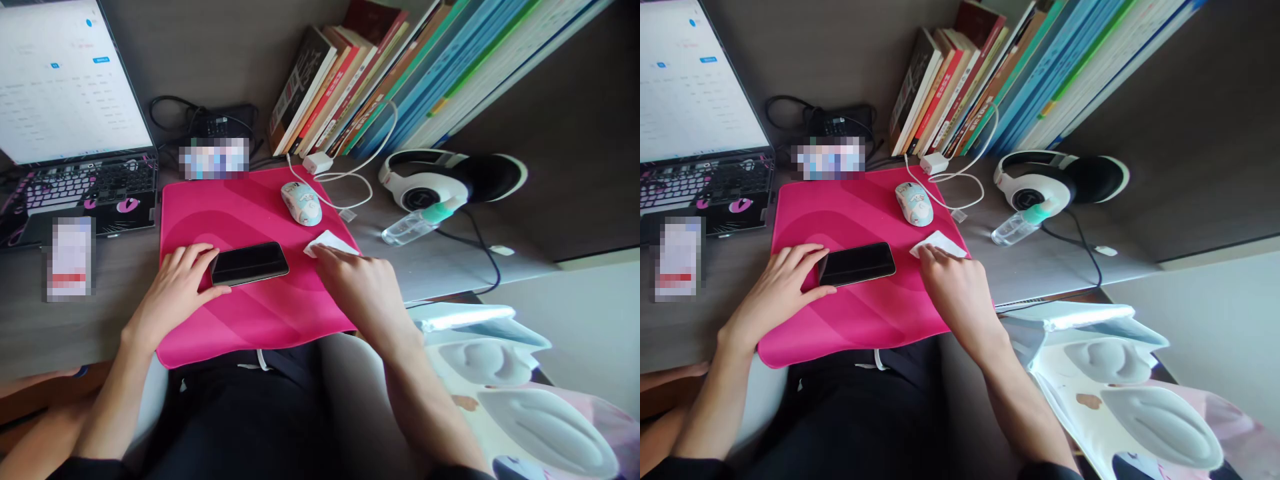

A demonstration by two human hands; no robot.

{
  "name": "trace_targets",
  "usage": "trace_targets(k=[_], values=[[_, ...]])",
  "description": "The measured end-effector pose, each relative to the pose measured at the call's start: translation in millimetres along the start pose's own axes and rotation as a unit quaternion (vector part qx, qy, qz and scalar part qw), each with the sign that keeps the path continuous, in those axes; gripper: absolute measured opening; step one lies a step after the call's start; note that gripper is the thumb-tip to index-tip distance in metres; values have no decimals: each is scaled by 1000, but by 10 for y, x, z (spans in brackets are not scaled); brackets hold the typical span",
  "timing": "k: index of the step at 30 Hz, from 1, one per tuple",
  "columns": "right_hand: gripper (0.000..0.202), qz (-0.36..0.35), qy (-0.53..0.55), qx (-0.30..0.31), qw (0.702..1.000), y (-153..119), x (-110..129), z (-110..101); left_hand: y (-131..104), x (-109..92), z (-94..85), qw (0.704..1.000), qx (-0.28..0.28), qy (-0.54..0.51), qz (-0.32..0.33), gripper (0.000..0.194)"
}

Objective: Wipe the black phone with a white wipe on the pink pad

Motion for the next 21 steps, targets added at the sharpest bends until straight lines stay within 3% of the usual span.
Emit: trace_targets(k=[3,5,9,17,21], values=[[31,-41,100,-92,990,-25,195,-256,-5,-3,4,1000,3,2,-4,68],[33,-84,167,-93,978,-79,382,-322,-7,-2,5,1000,2,0,-7,69],[35,-123,196,-28,973,-166,640,-204,-3,5,14,1000,-2,-17,-10,69],[62,-40,247,5,968,1,587,283,-5,8,8,1000,-6,-14,-17,64],[67,-38,248,13,968,-96,660,169,-1,-25,-15,1000,-5,-7,-21,64]])
Point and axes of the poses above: each hand's wrist, its own y-axis towards the middle knuckle, its own z-axis out of the palm, x = y × z, the point moved 9 cm from there along y, towards the middle knuckle, and after that the axes turned 13 degrees about -x, right-handed, at the moved point
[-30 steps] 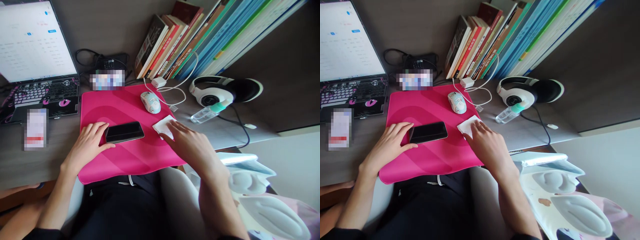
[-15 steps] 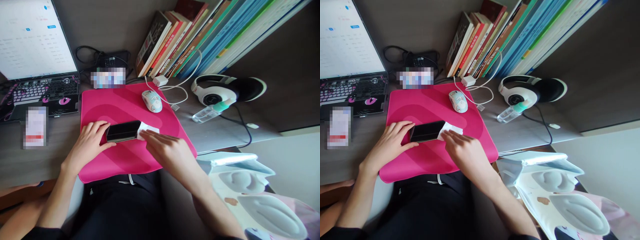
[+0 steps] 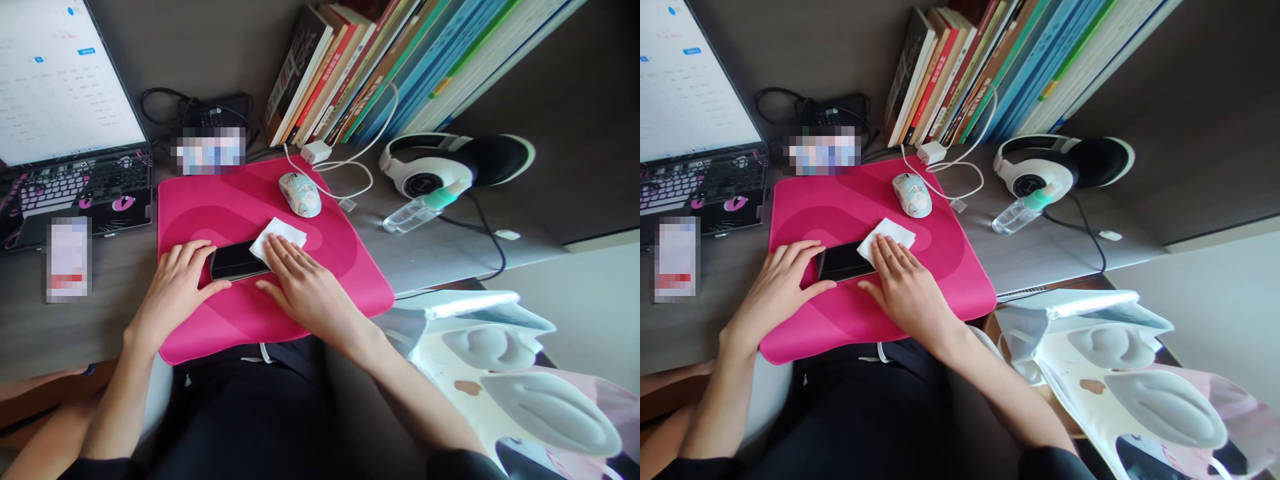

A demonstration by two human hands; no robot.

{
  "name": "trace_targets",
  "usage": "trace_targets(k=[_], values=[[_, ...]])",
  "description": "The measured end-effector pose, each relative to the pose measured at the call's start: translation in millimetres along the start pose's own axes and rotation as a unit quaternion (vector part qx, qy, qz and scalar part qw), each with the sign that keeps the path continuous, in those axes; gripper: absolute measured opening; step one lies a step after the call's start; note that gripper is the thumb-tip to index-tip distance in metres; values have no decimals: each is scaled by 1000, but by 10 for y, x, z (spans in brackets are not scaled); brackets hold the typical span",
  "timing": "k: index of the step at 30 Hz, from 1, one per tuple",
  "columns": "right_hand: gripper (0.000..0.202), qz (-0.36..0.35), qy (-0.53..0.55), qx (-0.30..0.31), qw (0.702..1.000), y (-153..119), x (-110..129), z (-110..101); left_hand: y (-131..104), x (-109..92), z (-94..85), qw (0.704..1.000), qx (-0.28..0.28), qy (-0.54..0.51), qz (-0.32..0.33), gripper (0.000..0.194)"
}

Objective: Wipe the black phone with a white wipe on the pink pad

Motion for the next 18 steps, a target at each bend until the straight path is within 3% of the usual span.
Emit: trace_targets(k=[5,11,18], values=[[64,-32,5,21,999,-138,232,-54,10,10,20,1000,4,-14,-4,64],[80,-26,15,8,999,126,54,190,-4,44,36,1000,10,-15,-10,62],[76,-52,17,24,998,-104,306,-10,-11,26,22,1000,6,-8,-10,62]])
Point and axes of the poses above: each hand's wrist, its own y-axis towards the middle knuckle, its own z-axis out of the palm, x = y × z, the point moved 9 cm from there along y, towards the middle knuckle, and after that the axes turned 13 degrees about -x, right-handed, at the moved point
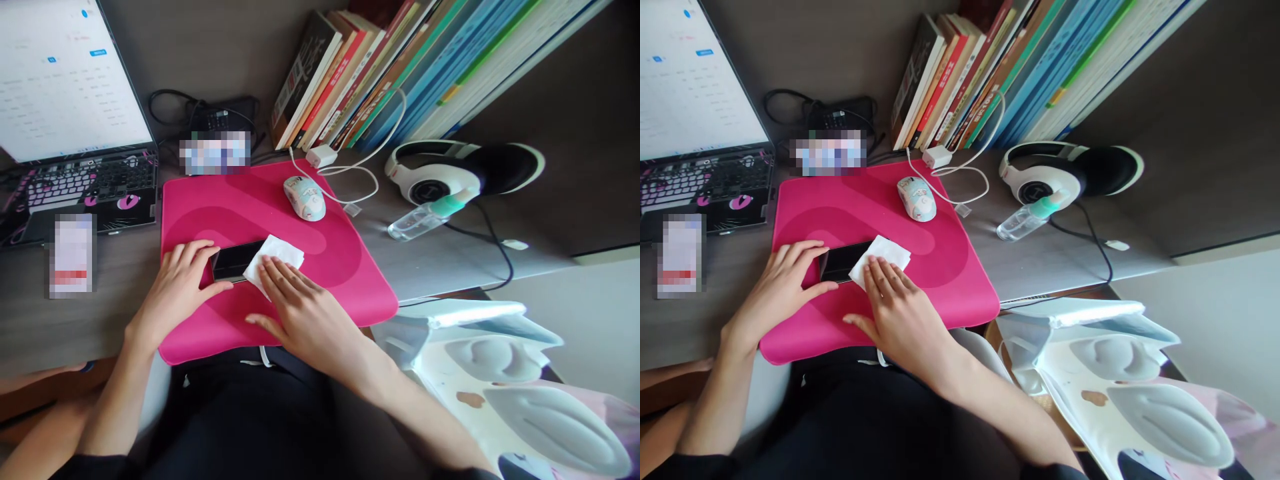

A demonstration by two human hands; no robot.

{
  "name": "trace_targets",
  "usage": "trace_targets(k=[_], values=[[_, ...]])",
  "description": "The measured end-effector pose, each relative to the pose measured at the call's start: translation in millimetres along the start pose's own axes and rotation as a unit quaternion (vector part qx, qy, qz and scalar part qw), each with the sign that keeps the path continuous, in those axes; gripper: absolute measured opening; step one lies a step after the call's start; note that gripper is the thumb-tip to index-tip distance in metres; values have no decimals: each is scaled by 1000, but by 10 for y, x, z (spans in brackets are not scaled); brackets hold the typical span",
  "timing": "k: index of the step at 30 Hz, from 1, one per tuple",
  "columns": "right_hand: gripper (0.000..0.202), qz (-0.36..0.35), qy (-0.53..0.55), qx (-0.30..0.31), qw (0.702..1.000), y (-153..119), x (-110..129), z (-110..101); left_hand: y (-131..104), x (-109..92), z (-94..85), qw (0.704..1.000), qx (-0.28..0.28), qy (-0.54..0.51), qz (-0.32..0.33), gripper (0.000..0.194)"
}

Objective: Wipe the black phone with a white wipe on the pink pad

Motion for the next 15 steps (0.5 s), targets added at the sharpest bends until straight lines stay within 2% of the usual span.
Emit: trace_targets(k=[2,8,12,15], values=[[76,-13,9,-1,1000,19,26,44,-4,1,8,1000,-1,-2,4,62],[74,-11,24,-22,999,224,-122,200,-5,9,19,1000,-8,-9,-5,61],[79,-28,-23,-19,999,86,115,83,-3,-5,11,1000,-7,-2,-2,61],[77,-49,-18,-12,999,34,276,40,-4,-8,9,1000,-4,1,5,60]])
Point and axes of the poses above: each hand's wrist, its own y-axis towards the middle knuckle, its own z-axis out of the palm, x = y × z, the point moved 9 cm from there along y, towards the middle knuckle, and after that the axes turned 13 degrees about -x, right-handed, at the moved point
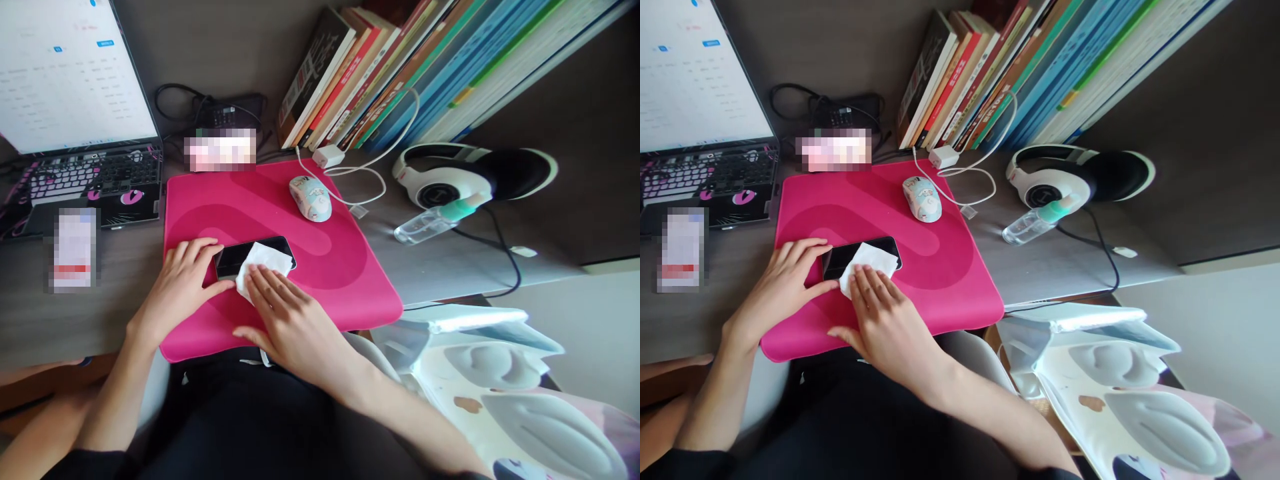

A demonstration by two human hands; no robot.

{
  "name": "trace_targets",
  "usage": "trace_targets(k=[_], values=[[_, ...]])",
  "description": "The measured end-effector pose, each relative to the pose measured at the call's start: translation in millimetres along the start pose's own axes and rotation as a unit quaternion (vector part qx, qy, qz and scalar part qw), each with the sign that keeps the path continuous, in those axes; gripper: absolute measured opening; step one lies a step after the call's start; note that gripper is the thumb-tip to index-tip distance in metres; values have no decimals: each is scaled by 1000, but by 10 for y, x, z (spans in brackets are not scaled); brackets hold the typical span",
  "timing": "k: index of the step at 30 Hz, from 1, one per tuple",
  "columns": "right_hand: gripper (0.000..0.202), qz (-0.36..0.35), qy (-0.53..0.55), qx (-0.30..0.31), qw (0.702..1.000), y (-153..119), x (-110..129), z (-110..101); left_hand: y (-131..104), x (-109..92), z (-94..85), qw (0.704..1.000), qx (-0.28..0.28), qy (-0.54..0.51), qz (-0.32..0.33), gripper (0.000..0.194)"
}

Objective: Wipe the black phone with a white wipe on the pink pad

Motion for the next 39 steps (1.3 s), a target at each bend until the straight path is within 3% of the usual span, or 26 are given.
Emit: trace_targets(k=[4,8,15,21,28,35,39], values=[[58,22,32,-13,999,135,-232,56,1,10,6,1000,2,-6,-2,61],[57,60,8,-36,998,181,-500,34,-4,1,5,1000,-2,-11,3,61],[65,14,23,-8,1000,58,-120,33,-9,23,23,1000,-2,-23,-5,61],[65,32,13,-25,999,188,-206,185,-17,48,38,1000,2,-24,-14,63],[68,-19,-13,-27,999,44,76,15,-32,42,44,1000,2,-22,-6,55],[61,12,-1,-15,1000,317,-166,156,-42,123,71,998,25,-53,-25,66],[67,23,-13,-28,999,243,-50,117,-46,160,52,997,-3,-68,-39,71]])
Point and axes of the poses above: each hand's wrist, its own y-axis towards the middle knuckle, its own z-axis out of the palm, x = y × z, the point moved 9 cm from there along y, towards the middle knuckle, and after that the axes turned 13 degrees about -x, right-handed, at the moved point
